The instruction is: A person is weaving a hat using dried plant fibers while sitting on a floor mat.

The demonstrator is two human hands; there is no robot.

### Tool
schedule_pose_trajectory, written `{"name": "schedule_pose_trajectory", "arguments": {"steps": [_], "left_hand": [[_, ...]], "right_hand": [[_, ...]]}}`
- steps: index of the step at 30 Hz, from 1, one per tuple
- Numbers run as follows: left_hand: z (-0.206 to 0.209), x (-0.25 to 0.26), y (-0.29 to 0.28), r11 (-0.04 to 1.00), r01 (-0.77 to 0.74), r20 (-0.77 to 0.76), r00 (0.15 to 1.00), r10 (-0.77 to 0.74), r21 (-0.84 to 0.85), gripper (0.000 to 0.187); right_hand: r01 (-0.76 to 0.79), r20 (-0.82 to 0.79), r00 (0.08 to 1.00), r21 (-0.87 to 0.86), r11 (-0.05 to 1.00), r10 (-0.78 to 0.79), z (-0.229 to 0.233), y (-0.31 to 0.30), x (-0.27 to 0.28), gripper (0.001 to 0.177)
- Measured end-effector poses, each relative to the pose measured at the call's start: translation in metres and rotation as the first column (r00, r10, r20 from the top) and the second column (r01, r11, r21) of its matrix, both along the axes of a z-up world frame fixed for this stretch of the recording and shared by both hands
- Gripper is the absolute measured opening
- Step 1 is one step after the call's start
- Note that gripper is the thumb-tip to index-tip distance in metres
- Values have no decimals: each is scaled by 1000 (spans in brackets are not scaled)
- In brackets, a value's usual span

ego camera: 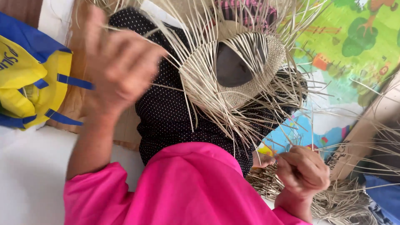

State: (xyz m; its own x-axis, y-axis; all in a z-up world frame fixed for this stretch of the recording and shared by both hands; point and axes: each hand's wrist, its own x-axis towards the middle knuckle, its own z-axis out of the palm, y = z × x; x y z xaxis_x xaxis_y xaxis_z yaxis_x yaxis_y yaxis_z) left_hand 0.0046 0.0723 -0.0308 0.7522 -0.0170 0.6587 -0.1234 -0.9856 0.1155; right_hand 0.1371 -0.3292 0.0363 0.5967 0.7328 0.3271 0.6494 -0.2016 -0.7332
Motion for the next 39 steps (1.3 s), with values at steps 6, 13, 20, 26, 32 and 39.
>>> {"name": "schedule_pose_trajectory", "arguments": {"steps": [6,13,20,26,32,39], "left_hand": [[-2,-55,71,967,-250,-80,966,246,-56,25],[27,-65,27,886,-297,-162,954,254,-357,21],[62,23,-134,885,382,110,924,-366,-266,34],[42,52,-145,840,449,389,864,-320,-304,16],[-11,43,-62,963,94,257,966,-28,-251,3],[-60,-37,38,902,-261,1,960,278,-343,13]], "right_hand": [[-25,20,1000,25,999,24,14,-31,4,7],[413,300,888,-186,892,-349,32,-90,28,11],[-209,56,975,-125,970,217,68,50,8,7],[133,-107,986,17,991,-131,50,56,-23,16],[324,44,946,-175,930,-322,63,38,-35,14],[149,-2,988,-300,942,-157,70,11,-18,12]]}}
